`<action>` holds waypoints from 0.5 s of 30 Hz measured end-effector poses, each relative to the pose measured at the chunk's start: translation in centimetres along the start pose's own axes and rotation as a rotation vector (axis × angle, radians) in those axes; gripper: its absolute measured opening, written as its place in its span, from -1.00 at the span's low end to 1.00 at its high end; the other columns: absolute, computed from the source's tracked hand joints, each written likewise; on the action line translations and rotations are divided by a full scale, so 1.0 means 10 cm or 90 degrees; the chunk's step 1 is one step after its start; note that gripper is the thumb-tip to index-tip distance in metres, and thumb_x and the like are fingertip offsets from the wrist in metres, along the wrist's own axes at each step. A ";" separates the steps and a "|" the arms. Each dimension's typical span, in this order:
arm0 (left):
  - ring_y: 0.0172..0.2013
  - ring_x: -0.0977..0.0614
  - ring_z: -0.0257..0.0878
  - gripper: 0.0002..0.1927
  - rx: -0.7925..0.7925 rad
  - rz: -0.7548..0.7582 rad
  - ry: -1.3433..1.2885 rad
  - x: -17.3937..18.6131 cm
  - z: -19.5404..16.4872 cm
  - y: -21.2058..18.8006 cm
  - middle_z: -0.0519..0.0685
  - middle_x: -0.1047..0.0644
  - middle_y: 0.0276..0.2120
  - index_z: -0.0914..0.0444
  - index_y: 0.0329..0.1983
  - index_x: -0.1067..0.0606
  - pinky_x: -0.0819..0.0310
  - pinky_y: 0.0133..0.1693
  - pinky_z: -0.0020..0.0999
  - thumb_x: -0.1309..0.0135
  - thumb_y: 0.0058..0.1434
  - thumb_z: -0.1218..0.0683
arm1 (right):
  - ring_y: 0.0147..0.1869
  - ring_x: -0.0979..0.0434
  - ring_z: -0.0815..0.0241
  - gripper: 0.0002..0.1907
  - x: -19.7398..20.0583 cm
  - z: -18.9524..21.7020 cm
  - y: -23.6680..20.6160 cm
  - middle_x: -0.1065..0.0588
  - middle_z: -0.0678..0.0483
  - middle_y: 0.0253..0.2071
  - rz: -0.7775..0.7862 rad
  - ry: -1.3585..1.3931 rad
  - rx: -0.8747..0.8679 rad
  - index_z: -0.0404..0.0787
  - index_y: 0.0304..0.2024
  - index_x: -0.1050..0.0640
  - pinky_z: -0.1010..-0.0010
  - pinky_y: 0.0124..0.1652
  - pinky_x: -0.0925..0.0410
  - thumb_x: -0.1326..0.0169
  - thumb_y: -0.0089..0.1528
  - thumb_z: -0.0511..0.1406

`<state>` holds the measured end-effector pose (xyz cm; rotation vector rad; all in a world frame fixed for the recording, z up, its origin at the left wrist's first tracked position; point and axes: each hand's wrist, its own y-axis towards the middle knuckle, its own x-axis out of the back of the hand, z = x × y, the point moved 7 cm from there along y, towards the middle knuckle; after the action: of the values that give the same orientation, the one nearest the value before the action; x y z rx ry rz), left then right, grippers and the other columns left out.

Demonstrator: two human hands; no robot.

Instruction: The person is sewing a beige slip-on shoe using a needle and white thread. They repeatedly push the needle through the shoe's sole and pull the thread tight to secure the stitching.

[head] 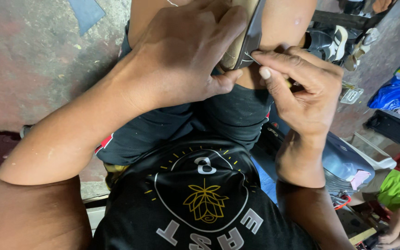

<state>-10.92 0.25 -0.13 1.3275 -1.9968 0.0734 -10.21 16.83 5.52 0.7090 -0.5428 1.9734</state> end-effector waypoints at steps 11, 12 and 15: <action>-0.24 -0.66 0.00 -0.46 -0.041 -0.031 0.016 0.10 -0.05 0.04 0.10 -0.58 -0.28 0.38 -0.05 -0.41 -0.54 -0.29 -0.12 -0.40 0.07 0.01 | -0.37 -0.47 0.24 -0.77 0.09 0.30 0.06 -0.50 -0.03 -0.33 0.045 -0.191 0.010 -0.33 0.04 -0.64 0.48 -0.33 -0.29 -0.17 0.33 -0.53; -0.26 -0.65 0.02 -0.47 -0.042 -0.023 0.009 0.10 -0.05 0.04 0.10 -0.58 -0.29 0.39 -0.07 -0.42 -0.53 -0.32 -0.10 -0.39 0.05 0.02 | -0.36 -0.47 0.21 -0.76 0.10 0.34 0.07 -0.48 -0.03 -0.35 0.049 -0.227 0.015 -0.32 0.04 -0.64 0.46 -0.34 -0.28 -0.18 0.32 -0.53; -0.30 -0.64 0.06 -0.52 -0.026 0.022 -0.021 0.03 -0.02 0.04 0.13 -0.56 -0.30 0.40 -0.13 -0.41 -0.48 -0.36 -0.04 -0.37 0.08 0.03 | -0.40 -0.44 0.14 -0.76 0.09 0.43 0.11 -0.43 -0.03 -0.40 0.074 -0.315 0.038 -0.30 0.00 -0.67 0.39 -0.39 -0.26 -0.22 0.28 -0.51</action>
<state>-11.23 0.32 0.35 1.2766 -2.0385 0.0259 -10.42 14.24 9.22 1.2417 -0.8350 1.9254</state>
